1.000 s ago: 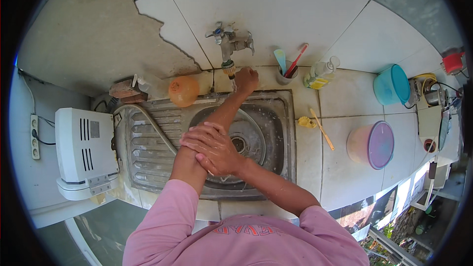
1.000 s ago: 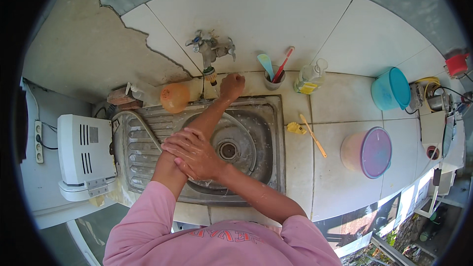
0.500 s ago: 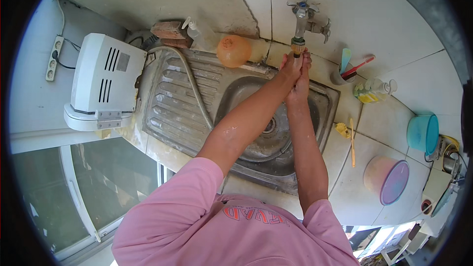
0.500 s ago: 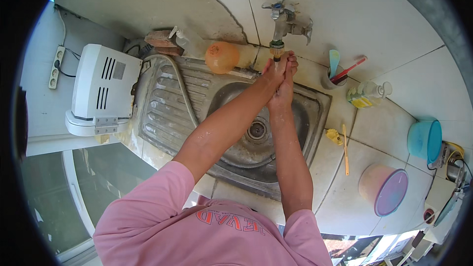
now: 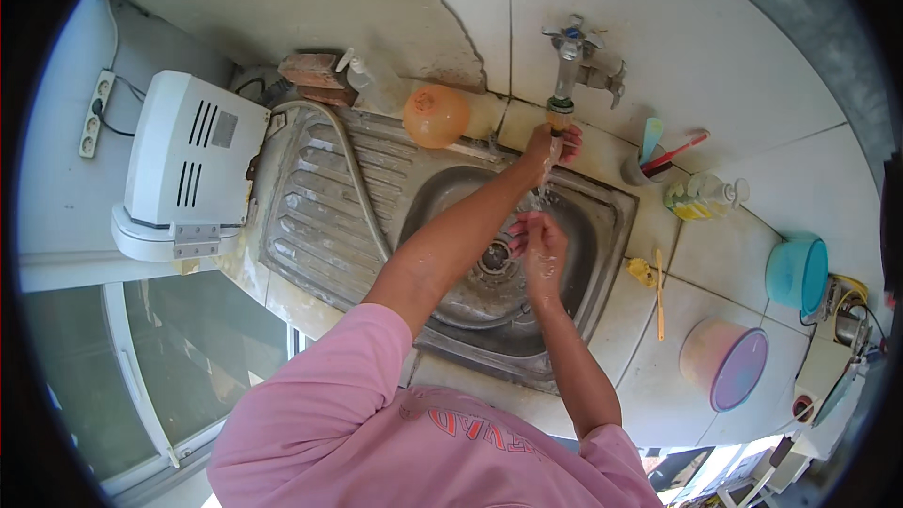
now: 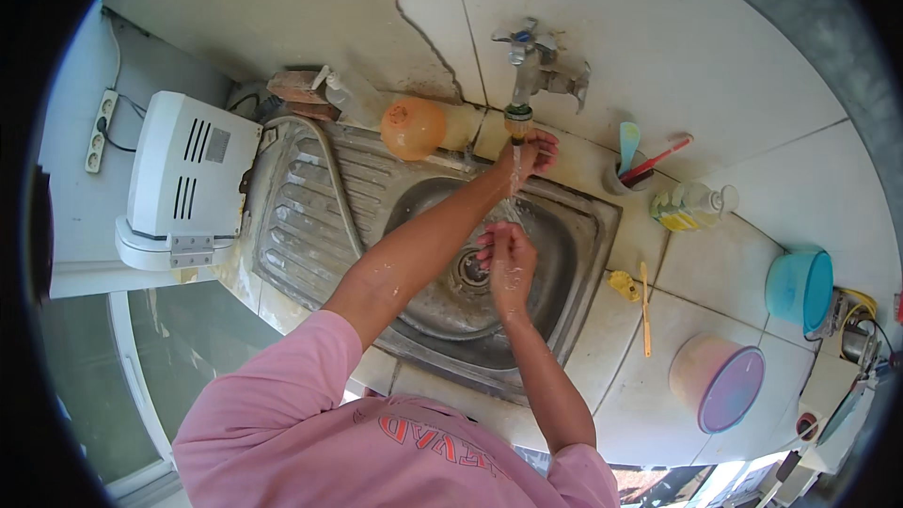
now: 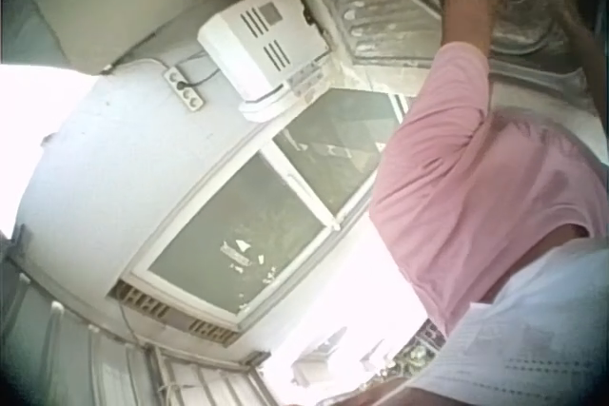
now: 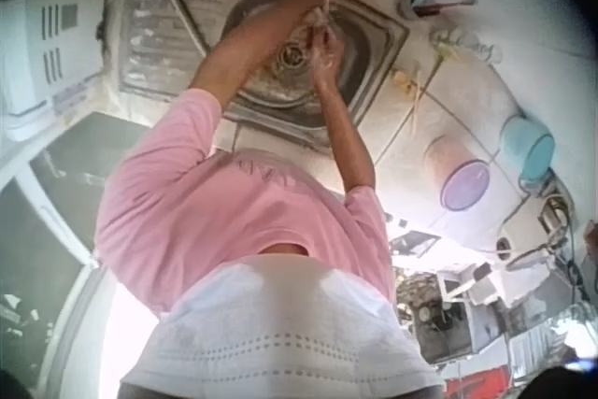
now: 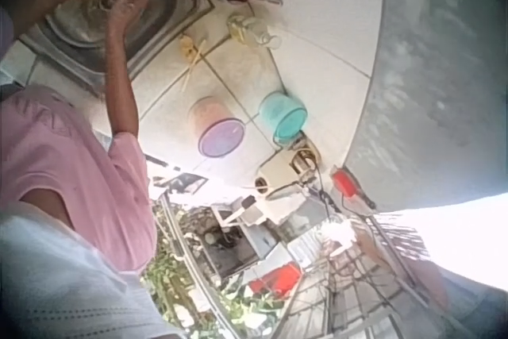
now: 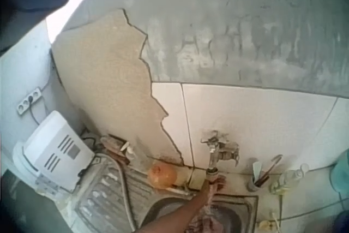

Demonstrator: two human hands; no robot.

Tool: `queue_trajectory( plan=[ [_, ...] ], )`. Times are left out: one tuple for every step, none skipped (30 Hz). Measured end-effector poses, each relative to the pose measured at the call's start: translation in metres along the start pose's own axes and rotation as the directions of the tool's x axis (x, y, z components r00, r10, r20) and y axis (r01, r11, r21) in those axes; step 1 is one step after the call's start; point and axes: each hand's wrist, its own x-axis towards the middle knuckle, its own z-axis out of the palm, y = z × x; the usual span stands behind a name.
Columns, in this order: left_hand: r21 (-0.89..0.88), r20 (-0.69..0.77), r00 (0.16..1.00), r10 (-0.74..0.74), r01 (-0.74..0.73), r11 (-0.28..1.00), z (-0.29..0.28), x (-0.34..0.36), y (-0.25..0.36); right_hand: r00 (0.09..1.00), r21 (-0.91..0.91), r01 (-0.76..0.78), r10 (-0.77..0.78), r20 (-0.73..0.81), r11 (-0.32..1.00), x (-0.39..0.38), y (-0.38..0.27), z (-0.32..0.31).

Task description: Checking the internal disc of a dental model trimmer, closing the housing, and then washing hands at a sink using a toothbrush.

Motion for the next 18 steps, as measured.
queue_trajectory(
  plan=[
    [0.030,0.057,0.998,0.013,-0.014,0.999,0.003,-0.016,-0.006,0.992,0.046,0.085,-0.080,-0.095,0.995,0.014,-0.013,-0.007],
    [-0.074,0.131,0.985,-0.109,0.119,0.990,0.002,-0.028,-0.004,0.984,0.101,0.118,-0.102,-0.144,0.988,0.024,-0.025,-0.008],
    [0.015,0.196,0.978,-0.075,0.074,0.997,0.005,-0.039,-0.005,0.982,0.129,0.153,-0.137,-0.128,0.980,0.034,-0.035,-0.010],
    [-0.095,0.396,0.915,0.078,-0.044,0.995,-0.004,-0.053,-0.012,0.978,0.156,0.189,-0.172,-0.120,0.970,0.043,-0.041,-0.009],
    [0.074,0.303,0.953,0.022,-0.047,0.996,0.004,-0.070,-0.015,0.980,0.159,0.187,-0.174,-0.092,0.969,0.050,-0.042,-0.012],
    [0.242,0.193,0.981,-0.019,-0.029,0.970,0.012,-0.087,-0.014,0.978,0.129,0.203,-0.193,-0.083,0.971,0.056,-0.042,-0.012],
    [0.590,0.215,0.972,0.094,-0.206,0.781,0.000,-0.097,-0.020,0.973,0.101,0.226,-0.219,-0.074,0.969,0.062,-0.045,-0.008],
    [0.838,0.267,0.947,0.179,-0.320,0.443,-0.018,-0.105,-0.030,0.973,0.110,0.229,-0.226,-0.045,0.967,0.067,-0.045,-0.004],
    [0.864,0.360,0.892,0.274,-0.430,0.262,-0.031,-0.118,-0.043,0.988,0.219,0.157,-0.154,-0.029,0.963,0.069,-0.042,-0.007],
    [0.858,0.461,0.820,0.340,-0.510,0.067,-0.045,-0.131,-0.055,0.997,0.322,0.078,-0.079,-0.009,0.944,0.071,-0.038,-0.010],
    [0.870,0.472,0.835,0.283,-0.493,0.003,-0.057,-0.139,-0.061,0.997,0.321,0.074,-0.078,0.001,0.944,0.075,-0.031,-0.015],
    [0.873,0.485,0.845,0.224,-0.484,-0.062,-0.064,-0.145,-0.067,1.000,0.456,-0.026,0.023,0.014,0.890,0.082,-0.026,-0.021],
    [0.871,0.488,0.842,0.231,-0.488,-0.065,-0.071,-0.152,-0.073,0.992,0.579,-0.118,0.117,0.039,0.807,0.087,-0.020,-0.024],
    [0.939,0.343,0.913,0.222,-0.337,-0.063,-0.076,-0.160,-0.080,0.993,0.577,-0.112,0.109,0.040,0.809,0.089,-0.011,-0.026],
    [0.982,0.189,0.958,0.215,-0.180,-0.063,-0.078,-0.165,-0.083,0.977,0.642,-0.194,0.203,0.061,0.742,0.090,-0.004,-0.027],
    [0.981,0.191,0.956,0.222,-0.181,-0.065,-0.077,-0.170,-0.080,0.950,0.701,-0.275,0.296,0.095,0.658,0.089,-0.002,-0.023],
    [0.947,0.319,0.915,0.248,-0.299,-0.116,-0.075,-0.174,-0.076,0.932,0.752,-0.278,0.358,0.060,0.598,0.086,-0.001,-0.019],
    [0.896,0.442,0.857,0.265,-0.411,-0.167,-0.067,-0.178,-0.072,0.934,0.751,-0.275,0.353,0.060,0.601,0.087,0.007,-0.027]
  ],
)
